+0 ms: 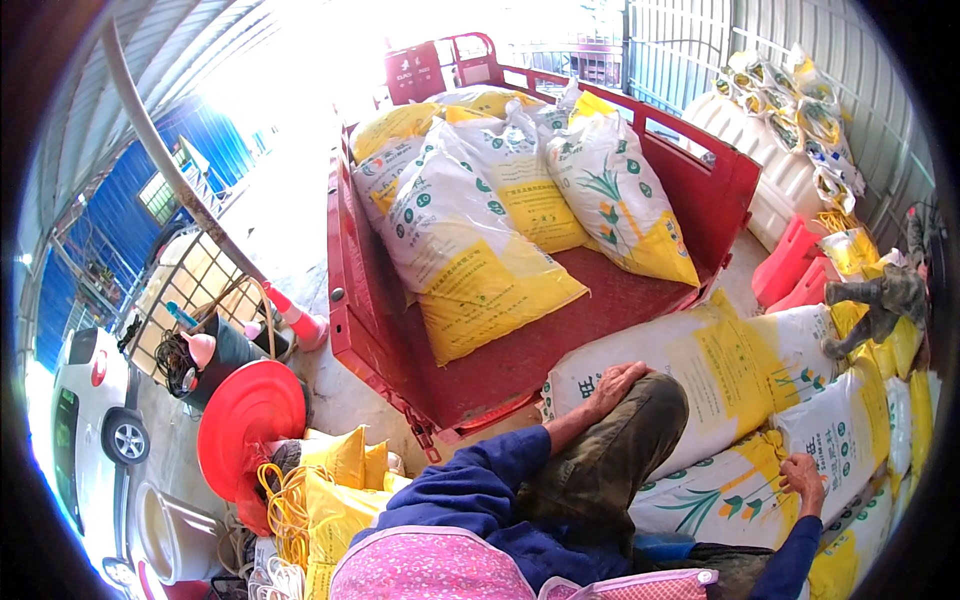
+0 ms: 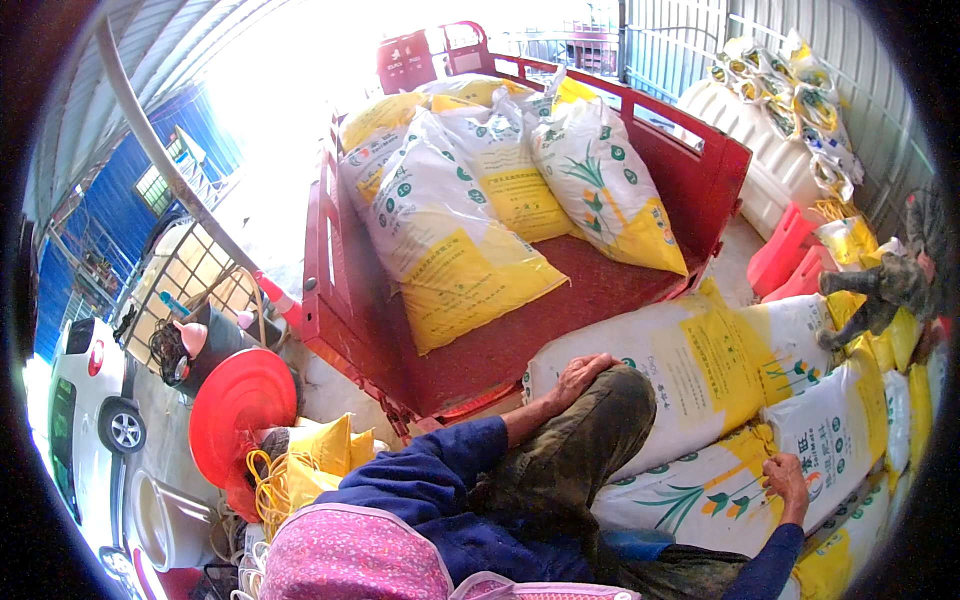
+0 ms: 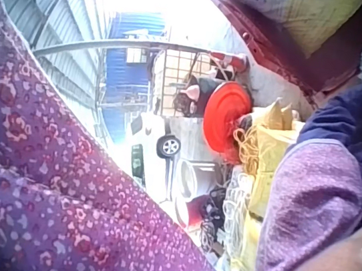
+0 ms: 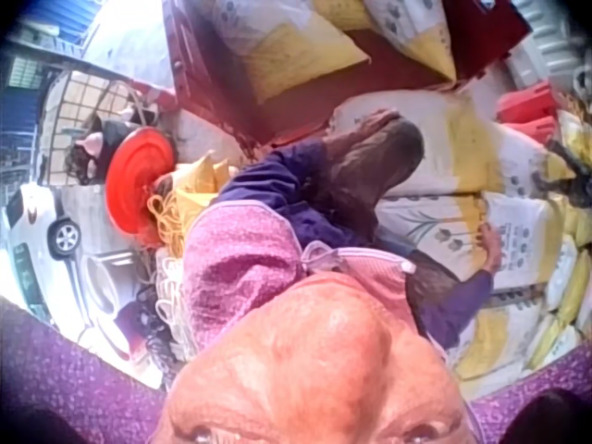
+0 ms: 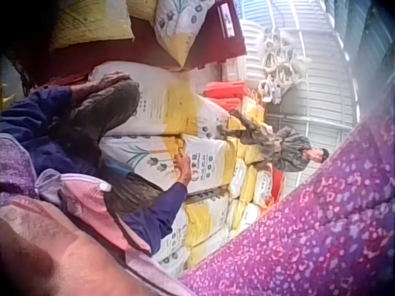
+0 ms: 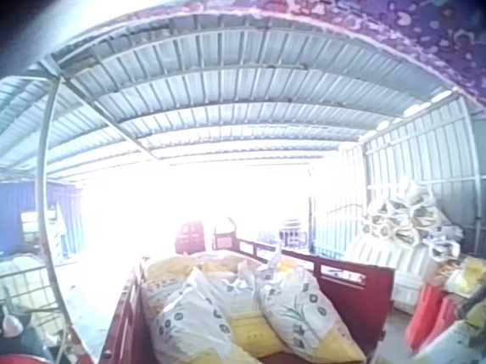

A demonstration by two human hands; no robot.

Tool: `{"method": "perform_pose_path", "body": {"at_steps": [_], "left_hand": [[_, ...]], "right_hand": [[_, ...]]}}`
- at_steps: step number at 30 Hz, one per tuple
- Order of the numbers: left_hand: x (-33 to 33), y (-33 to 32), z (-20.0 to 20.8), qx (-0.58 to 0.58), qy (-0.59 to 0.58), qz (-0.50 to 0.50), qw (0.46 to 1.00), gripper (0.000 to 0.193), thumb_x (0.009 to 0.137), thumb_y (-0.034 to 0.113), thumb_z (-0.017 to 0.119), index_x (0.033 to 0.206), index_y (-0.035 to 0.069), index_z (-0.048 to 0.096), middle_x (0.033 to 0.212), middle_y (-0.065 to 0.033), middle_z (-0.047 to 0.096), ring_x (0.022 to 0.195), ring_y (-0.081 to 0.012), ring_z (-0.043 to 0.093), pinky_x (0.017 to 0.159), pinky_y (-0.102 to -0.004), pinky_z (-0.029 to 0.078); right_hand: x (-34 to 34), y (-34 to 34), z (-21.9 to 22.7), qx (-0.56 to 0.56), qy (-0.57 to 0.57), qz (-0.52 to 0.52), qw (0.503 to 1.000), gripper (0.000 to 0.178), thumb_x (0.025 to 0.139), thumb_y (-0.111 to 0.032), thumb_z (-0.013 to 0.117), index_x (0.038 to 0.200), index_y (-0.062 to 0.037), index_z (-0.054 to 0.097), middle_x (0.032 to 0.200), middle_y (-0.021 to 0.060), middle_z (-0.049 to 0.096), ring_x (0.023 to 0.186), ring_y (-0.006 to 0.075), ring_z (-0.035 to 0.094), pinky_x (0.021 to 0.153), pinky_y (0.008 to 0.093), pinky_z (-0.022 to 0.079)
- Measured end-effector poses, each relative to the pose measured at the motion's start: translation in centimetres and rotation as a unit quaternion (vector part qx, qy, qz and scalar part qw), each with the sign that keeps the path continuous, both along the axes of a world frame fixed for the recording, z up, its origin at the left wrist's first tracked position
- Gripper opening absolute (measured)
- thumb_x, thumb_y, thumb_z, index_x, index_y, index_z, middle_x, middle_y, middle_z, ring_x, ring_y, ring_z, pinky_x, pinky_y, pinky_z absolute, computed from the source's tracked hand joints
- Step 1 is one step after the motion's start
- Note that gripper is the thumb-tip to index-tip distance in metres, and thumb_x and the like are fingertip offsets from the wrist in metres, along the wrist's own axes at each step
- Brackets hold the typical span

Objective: The person organizes and stacks large bags of fertilizer inside the bed of a red truck, moving them by hand.

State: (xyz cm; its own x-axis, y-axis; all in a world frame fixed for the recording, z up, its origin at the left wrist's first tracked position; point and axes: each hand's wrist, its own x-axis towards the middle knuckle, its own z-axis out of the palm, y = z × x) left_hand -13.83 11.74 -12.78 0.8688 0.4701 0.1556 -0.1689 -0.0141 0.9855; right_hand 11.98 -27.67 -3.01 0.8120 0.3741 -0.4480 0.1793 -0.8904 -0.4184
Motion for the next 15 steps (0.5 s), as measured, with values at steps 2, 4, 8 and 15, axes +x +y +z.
{"method": "perform_pose_path", "body": {"at_steps": [2, 4, 8, 15], "left_hand": [[0.18, -0.16, 0.13, -0.031, 0.021, 0.001, 0.999, 0.044, 0.096, 0.037, 0.04, 0.103, 0.002, 0.066, 0.095, -0.0065, 0.065, 0.091, -0.0131, 0.057, 0.084, -0.028, 0.044], [0.05, -0.18, 0.32, -0.037, 0.027, 0.002, 0.999, 0.044, 0.096, 0.037, 0.04, 0.103, 0.002, 0.066, 0.095, -0.0065, 0.065, 0.091, -0.0131, 0.057, 0.084, -0.028, 0.044], [-0.02, 0.01, 0.13, -0.042, 0.033, 0.004, 0.999, 0.044, 0.096, 0.038, 0.04, 0.103, 0.002, 0.065, 0.095, -0.0064, 0.065, 0.09, -0.0133, 0.057, 0.083, -0.0282, 0.044], [0.0, -0.16, 0.27, -0.048, 0.034, 0.002, 0.998, 0.045, 0.096, 0.038, 0.04, 0.102, 0.002, 0.065, 0.094, -0.0064, 0.064, 0.089, -0.0134, 0.056, 0.083, -0.0285, 0.044]], "right_hand": [[0.65, -0.67, -0.52, 0.005, 0.009, -0.004, 1.0, 0.033, 0.083, -0.019, 0.052, 0.094, 0.0109, 0.062, 0.085, 0.0178, 0.067, 0.067, 0.0233, 0.069, 0.053, 0.034, 0.057], [0.73, -0.7, -0.6, 0.01, 0.019, -0.006, 1.0, 0.033, 0.084, -0.018, 0.051, 0.094, 0.0109, 0.062, 0.086, 0.0179, 0.067, 0.067, 0.0232, 0.069, 0.053, 0.0343, 0.057], [0.56, -0.45, -0.47, 0.009, 0.011, 0.011, 1.0, 0.032, 0.085, -0.017, 0.051, 0.095, 0.0108, 0.062, 0.085, 0.0176, 0.067, 0.066, 0.0234, 0.069, 0.053, 0.035, 0.058], [1.09, -1.08, -1.08, 0.015, 0.013, 0.009, 1.0, 0.031, 0.085, -0.017, 0.051, 0.096, 0.0098, 0.062, 0.084, 0.0168, 0.067, 0.064, 0.0225, 0.068, 0.053, 0.0347, 0.058]]}}
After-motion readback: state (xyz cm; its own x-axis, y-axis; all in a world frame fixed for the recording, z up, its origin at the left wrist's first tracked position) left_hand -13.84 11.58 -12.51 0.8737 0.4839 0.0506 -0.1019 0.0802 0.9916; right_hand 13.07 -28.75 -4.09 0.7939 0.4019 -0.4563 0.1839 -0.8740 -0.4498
